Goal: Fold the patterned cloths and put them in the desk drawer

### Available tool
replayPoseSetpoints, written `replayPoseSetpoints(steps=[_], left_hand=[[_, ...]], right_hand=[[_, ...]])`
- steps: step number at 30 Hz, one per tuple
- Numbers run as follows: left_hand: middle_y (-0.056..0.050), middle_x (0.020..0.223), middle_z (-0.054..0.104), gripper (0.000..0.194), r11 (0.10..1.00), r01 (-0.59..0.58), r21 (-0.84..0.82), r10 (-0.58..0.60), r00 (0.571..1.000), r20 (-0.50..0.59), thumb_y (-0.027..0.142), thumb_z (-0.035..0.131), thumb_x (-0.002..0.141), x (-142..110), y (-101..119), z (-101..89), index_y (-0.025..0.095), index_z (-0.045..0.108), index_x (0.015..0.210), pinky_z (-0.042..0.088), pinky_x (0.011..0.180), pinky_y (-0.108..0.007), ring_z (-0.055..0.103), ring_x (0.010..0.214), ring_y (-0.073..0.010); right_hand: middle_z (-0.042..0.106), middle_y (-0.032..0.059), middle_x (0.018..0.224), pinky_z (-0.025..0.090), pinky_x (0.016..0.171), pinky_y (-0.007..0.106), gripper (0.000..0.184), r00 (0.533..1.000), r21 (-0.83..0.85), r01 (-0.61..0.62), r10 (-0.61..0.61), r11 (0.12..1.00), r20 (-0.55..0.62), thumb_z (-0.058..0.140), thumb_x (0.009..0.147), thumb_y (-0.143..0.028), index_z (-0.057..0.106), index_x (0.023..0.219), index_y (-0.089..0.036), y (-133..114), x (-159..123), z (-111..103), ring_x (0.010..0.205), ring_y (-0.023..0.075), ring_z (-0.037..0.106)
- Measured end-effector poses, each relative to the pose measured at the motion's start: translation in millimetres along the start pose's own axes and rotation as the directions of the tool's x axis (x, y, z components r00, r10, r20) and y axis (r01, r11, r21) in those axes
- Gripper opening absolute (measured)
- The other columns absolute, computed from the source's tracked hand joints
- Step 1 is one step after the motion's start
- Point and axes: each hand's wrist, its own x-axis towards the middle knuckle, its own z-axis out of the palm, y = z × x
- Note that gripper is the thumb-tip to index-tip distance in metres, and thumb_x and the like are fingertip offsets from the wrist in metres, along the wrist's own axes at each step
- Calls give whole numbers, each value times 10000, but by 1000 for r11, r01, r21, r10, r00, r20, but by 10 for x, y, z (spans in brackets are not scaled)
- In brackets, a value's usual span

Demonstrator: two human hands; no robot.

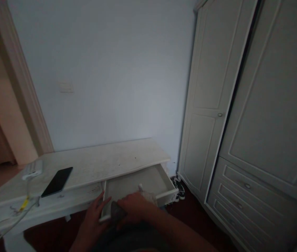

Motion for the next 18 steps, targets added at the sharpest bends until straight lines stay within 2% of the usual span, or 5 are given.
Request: replayPoseSetpoints(steps=[3, 6, 11, 15, 18], left_hand=[[-51, 1688, 444, 489, 999, -27, 45, 27, 1000, 4, 428, 727, 862, -61, -127, -34, 340, 718, 1343, 433, 1234, -519, 476, 1503, -363], [-83, 1705, 418, 586, 993, -18, 116, 16, 1000, 15, 454, 728, 874, -68, -130, -85, 310, 666, 1438, 420, 1241, -535, 460, 1513, -379], [-89, 1712, 416, 756, 966, -120, 231, 88, 985, 146, 451, 834, 805, 198, 198, -256, 326, 601, 1514, 332, 1289, -546, 434, 1534, -380], [-74, 1639, 530, 542, 954, -215, 210, 171, 963, 206, 621, 589, 994, 549, 572, -267, 332, 657, 1447, 202, 1319, -621, 472, 1512, -334], [-89, 1593, 583, 514, 964, -214, 155, 175, 956, 234, 575, 461, 1066, 692, 731, -130, 275, 675, 1425, 292, 1297, -577, 517, 1475, -305]], right_hand=[[805, 113, 1161, 565, 831, 417, 771, 999, 42, -33, 33, 999, 20, 790, 727, -796, 691, 1270, -257, 206, -222, -105, 1014, 374, 771], [800, 116, 1165, 536, 854, 402, 806, 992, 57, -128, 127, 990, 22, 822, 705, -777, 691, 1307, -258, 606, -652, -253, 1045, 379, 757], [786, 99, 1149, 486, 912, 393, 751, 970, 29, -237, 238, 971, -54, 849, 678, -762, 730, 1225, -261, 1213, -1369, -366, 1094, 364, 719], [749, 116, 1203, 434, 980, 410, 749, 962, -4, -221, 217, 975, -164, 826, 724, -764, 703, 1237, -233, 1278, -1514, -243, 1139, 351, 670], [745, 111, 1155, 427, 971, 416, 744, 946, -33, -264, 252, 964, -204, 800, 729, -808, 702, 1186, -230, 1195, -1462, -121, 1096, 343, 663]])
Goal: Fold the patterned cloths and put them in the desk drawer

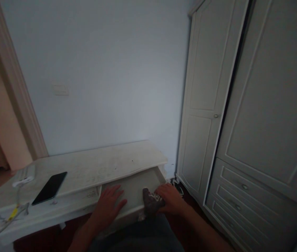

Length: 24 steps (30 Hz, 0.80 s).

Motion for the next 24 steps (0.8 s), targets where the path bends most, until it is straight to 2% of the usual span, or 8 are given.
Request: replayPoseSetpoints(steps=[3, 6, 10, 13, 16, 21, 24], left_hand=[[-97, 1498, 666, 534, 997, 25, -74, -23, 999, 28, 608, 431, 1064, 36, 38, 113, 256, 729, 1334, 397, 1240, -528, 581, 1405, -306], [-91, 1373, 735, 530, 987, 17, -157, -12, 999, 30, 627, 396, 1065, 4, 34, 130, 274, 750, 1243, 462, 1168, -472, 654, 1287, -285], [-90, 1204, 780, 541, 981, 46, -190, -23, 992, 120, 614, 358, 1069, 9, 73, 45, 258, 762, 1125, 499, 1056, -432, 709, 1141, -278], [-99, 1171, 786, 592, 980, 96, -177, -65, 982, 176, 634, 331, 1065, 32, 126, -14, 237, 766, 1125, 488, 1025, -421, 714, 1129, -290], [-107, 1131, 790, 615, 980, 118, -162, -84, 975, 204, 635, 318, 1066, 37, 168, -55, 221, 772, 1105, 483, 981, -403, 720, 1102, -294], [-90, 1081, 796, 625, 980, 123, -157, -92, 976, 196, 646, 302, 1070, 24, 186, -67, 234, 772, 1038, 464, 914, -374, 729, 1057, -285], [-84, 1041, 797, 634, 981, 112, -157, -82, 979, 184, 656, 297, 1071, 22, 181, -54, 236, 767, 999, 453, 883, -365, 734, 1024, -279]], right_hand=[[741, 100, 1134, 428, 973, 413, 737, 999, -26, -31, 30, 999, -35, 789, 734, -818, 693, 1173, -234, -53, 7, 74, 1086, 331, 660], [747, 102, 1143, 437, 991, 417, 710, 1000, -55, -7, 7, 998, 5, 790, 753, -788, 682, 1173, -226, -46, 38, 73, 1103, 332, 672], [764, 113, 1185, 490, 941, 411, 784, 984, -96, 37, -19, 995, 176, 859, 672, -746, 669, 1239, -239, -70, 208, -57, 1106, 357, 710], [789, 98, 1185, 535, 853, 395, 848, 935, -90, 22, 11, 996, 355, 911, 580, -709, 680, 1270, -274, -149, 400, -194, 1073, 375, 749], [809, 86, 1166, 555, 843, 395, 827, 893, -95, 8, 35, 995, 450, 934, 543, -664, 715, 1248, -292, -231, 525, -254, 1071, 384, 764], [818, 135, 1129, 573, 854, 436, 742, 931, -148, -17, 69, 989, 359, 896, 612, -654, 747, 1219, -254, -292, 459, -173, 1050, 416, 774], [815, 140, 1146, 578, 865, 461, 764, 938, -140, -33, 79, 990, 338, 896, 607, -656, 744, 1240, -256, -291, 434, -162, 1064, 431, 770]])
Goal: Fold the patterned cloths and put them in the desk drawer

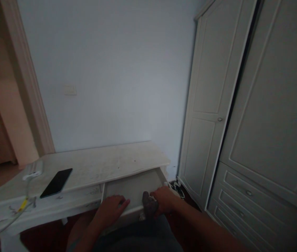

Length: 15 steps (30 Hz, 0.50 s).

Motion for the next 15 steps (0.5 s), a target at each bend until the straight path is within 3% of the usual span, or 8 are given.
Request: replayPoseSetpoints(steps=[4, 8, 15], left_hand=[[-94, 1011, 798, 619, 1000, -2, 25, 2, 1000, 4, 628, 303, 1077, -5, 12, -7, 224, 759, 969, 446, 857, -360, 740, 999, -278], [-91, 1004, 803, 598, 1000, 18, 8, -18, 1000, -2, 625, 325, 1072, -4, 40, -22, 226, 755, 956, 442, 830, -350, 744, 981, -271], [-75, 996, 813, 575, 1000, 22, 2, -22, 1000, -21, 626, 348, 1064, -3, 29, 1, 245, 763, 952, 435, 813, -348, 750, 970, -270]], right_hand=[[808, 83, 1199, 577, 878, 420, 867, 989, 120, 25, -42, 992, 140, 943, 502, -645, 741, 1267, -291, 30, 129, -95, 1104, 398, 761], [818, -8, 1119, 568, 872, 347, 786, 933, 300, 11, -117, 954, 340, 961, 443, -643, 802, 1137, -310, 84, 304, -112, 1049, 321, 775], [809, -60, 1051, 561, 861, 322, 758, 905, 388, -20, -149, 921, 399, 978, 403, -636, 825, 1080, -332, 146, 392, -55, 1014, 284, 768]])
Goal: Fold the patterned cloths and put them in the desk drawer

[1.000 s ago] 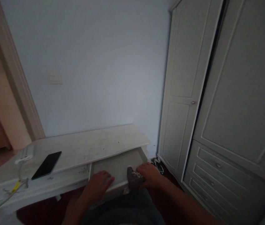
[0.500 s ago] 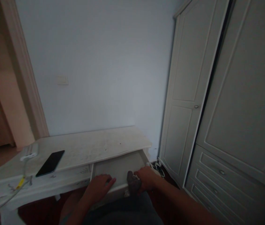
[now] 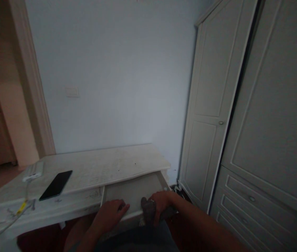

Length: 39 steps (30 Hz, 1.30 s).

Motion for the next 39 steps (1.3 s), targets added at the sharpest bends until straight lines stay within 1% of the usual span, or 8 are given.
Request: replayPoseSetpoints(steps=[6, 13, 20, 26, 29, 32, 37, 39], left_hand=[[-83, 1034, 815, 564, 1000, 2, 23, -2, 1000, 13, 609, 346, 1064, -16, 26, -48, 237, 764, 987, 435, 820, -339, 746, 999, -274], [-79, 1026, 813, 578, 1000, 11, 24, -12, 1000, 24, 629, 335, 1057, -16, 13, -28, 241, 757, 988, 432, 798, -345, 746, 989, -286], [-82, 1029, 808, 551, 1000, 16, 11, -16, 999, 36, 606, 348, 1055, -20, 25, -56, 240, 754, 987, 435, 818, -342, 738, 1002, -272], [-82, 1010, 806, 549, 1000, 6, 7, -6, 1000, 30, 599, 351, 1057, -10, 9, -26, 235, 754, 980, 436, 802, -348, 743, 982, -273], [-79, 1012, 807, 542, 1000, 14, 11, -15, 1000, 27, 588, 348, 1060, -7, 9, -12, 236, 752, 980, 434, 798, -348, 744, 979, -270], [-79, 1011, 808, 532, 1000, 11, 12, -12, 1000, 15, 580, 352, 1059, -10, 14, -6, 238, 752, 977, 431, 800, -349, 743, 985, -271], [-86, 1013, 806, 531, 1000, 22, 6, -22, 1000, -1, 582, 356, 1054, -12, 21, 10, 241, 752, 963, 431, 807, -352, 740, 987, -272], [-88, 1000, 802, 537, 1000, 24, 8, -24, 1000, -4, 582, 351, 1054, -12, 27, 11, 238, 751, 957, 433, 810, -359, 739, 980, -276]], right_hand=[[811, -39, 1108, 549, 861, 298, 743, 998, 88, 18, -23, 996, 59, 983, 433, -572, 822, 1104, -296, -88, -66, -70, 1061, 283, 756], [811, 40, 1202, 566, 886, 388, 814, 961, -208, -23, -36, 978, -275, 949, 501, -619, 768, 1238, -321, -166, -227, 77, 1116, 375, 757], [816, 86, 1150, 557, 848, 382, 732, 912, -357, -76, -80, 931, -402, 887, 631, -604, 722, 1273, -292, -177, -297, 251, 1053, 374, 772], [784, 90, 1151, 511, 883, 366, 552, 837, -425, -27, -212, 905, -505, 787, 795, -557, 681, 1243, -251, -115, -333, 425, 1058, 323, 741], [749, 113, 1220, 480, 951, 387, 607, 793, -467, -6, -281, 884, -541, 787, 816, -486, 621, 1338, -224, -47, -341, 546, 1111, 311, 695], [718, 126, 1301, 460, 1012, 427, 715, 683, -523, -4, -380, 852, -624, 770, 841, -394, 520, 1486, -213, 84, -258, 753, 1160, 310, 650], [750, 108, 1289, 502, 972, 456, 608, 325, -582, -93, -528, 808, -785, 624, 925, -217, 514, 1522, -243, 312, 0, 1107, 1072, 298, 685], [764, 108, 1275, 524, 949, 465, 620, 242, -582, -97, -549, 807, -800, 629, 925, -236, 514, 1534, -250, 341, 48, 1168, 1040, 304, 706]])
